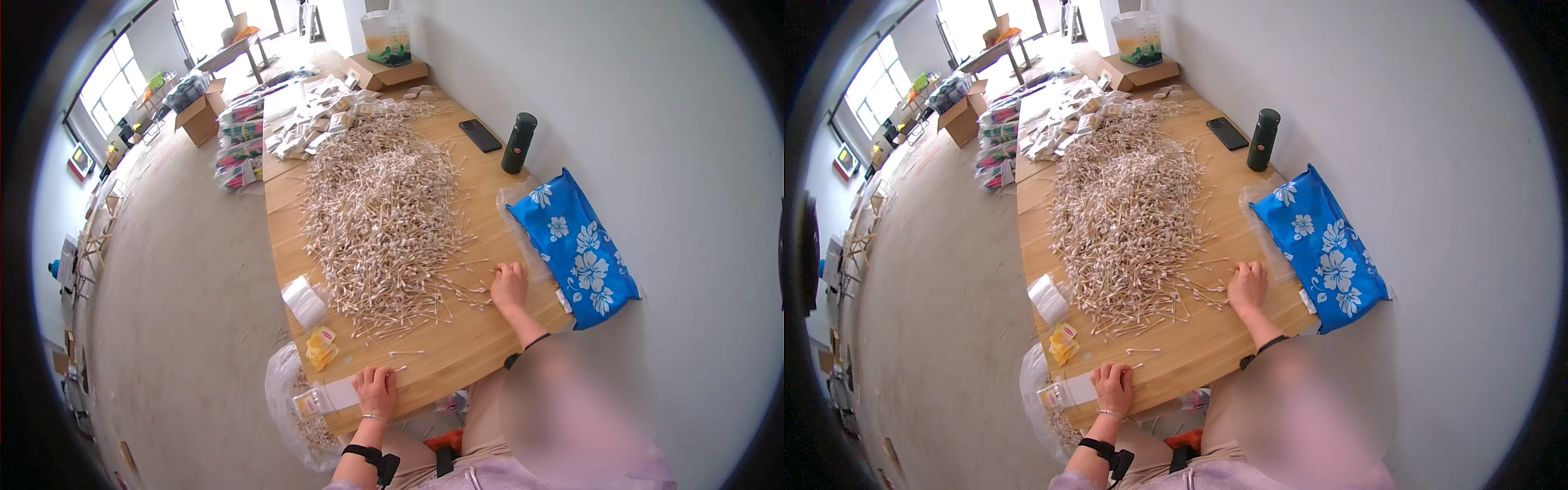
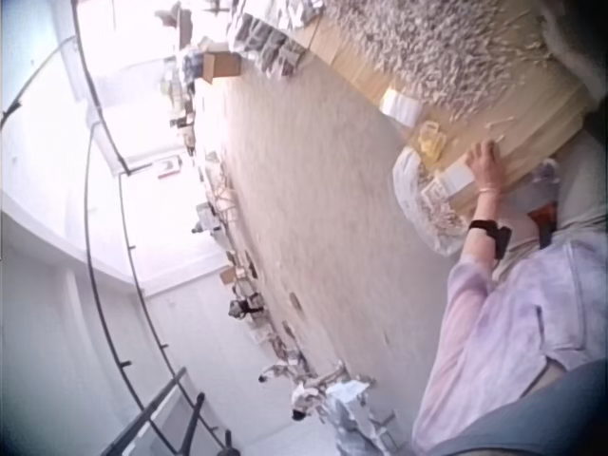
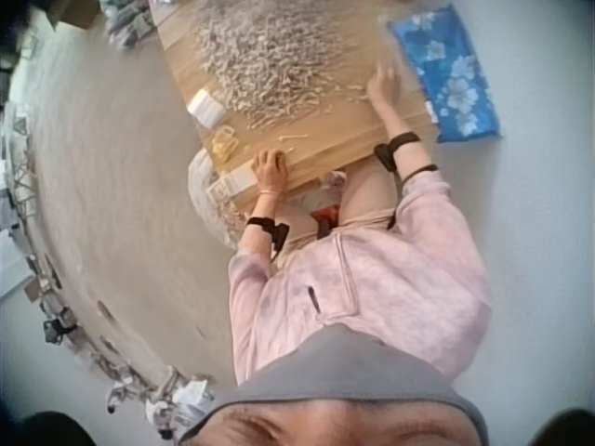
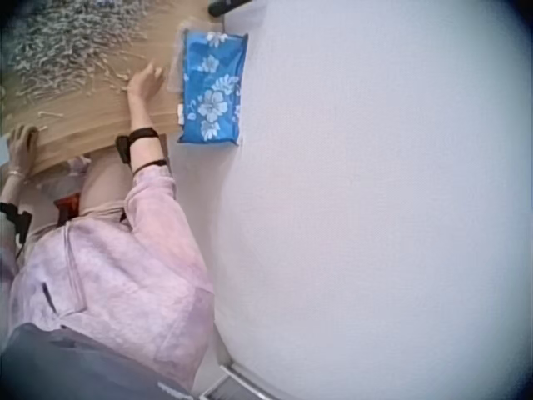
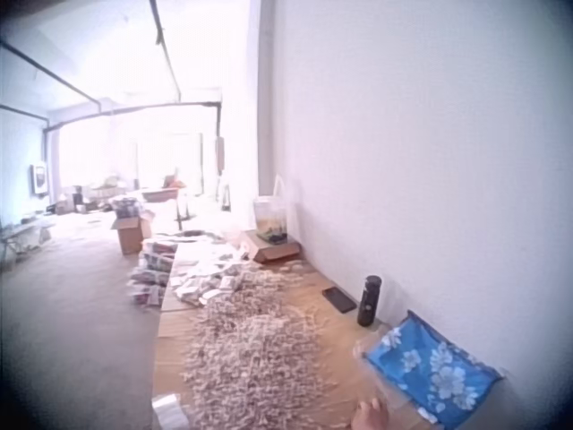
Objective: Counting and sorting cotton swabs on a table and placing them into small plastic bags.
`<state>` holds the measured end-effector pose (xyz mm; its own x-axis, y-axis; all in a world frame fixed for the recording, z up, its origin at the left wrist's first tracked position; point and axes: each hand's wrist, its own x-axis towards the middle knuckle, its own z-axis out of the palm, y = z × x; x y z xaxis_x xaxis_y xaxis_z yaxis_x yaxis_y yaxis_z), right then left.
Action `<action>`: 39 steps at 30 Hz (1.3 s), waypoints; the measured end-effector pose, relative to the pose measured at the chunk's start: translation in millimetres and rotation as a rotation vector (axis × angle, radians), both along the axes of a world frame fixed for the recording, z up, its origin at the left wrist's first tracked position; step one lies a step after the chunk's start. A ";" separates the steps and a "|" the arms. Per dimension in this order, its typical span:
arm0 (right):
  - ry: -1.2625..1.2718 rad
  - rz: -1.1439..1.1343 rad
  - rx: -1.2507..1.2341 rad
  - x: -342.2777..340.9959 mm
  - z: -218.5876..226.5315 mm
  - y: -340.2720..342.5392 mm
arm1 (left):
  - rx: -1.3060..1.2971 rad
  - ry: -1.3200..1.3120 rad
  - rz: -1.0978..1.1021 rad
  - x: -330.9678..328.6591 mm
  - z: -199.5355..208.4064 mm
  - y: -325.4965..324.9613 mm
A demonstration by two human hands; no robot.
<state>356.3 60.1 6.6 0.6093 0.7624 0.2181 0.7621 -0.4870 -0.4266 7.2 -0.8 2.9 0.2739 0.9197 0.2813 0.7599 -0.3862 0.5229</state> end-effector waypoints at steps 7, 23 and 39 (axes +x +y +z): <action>0.095 0.282 0.167 -99.7 -0.4 -42.5 | 0.003 -0.033 0.004 -4.4 -2.4 0.0; 0.111 0.899 0.291 -186.3 -0.1 -25.9 | -0.001 -0.156 0.024 -5.8 -3.8 -3.0; 0.301 0.850 0.218 -159.3 -0.9 -41.8 | -0.036 -0.245 0.091 -4.4 -6.4 3.0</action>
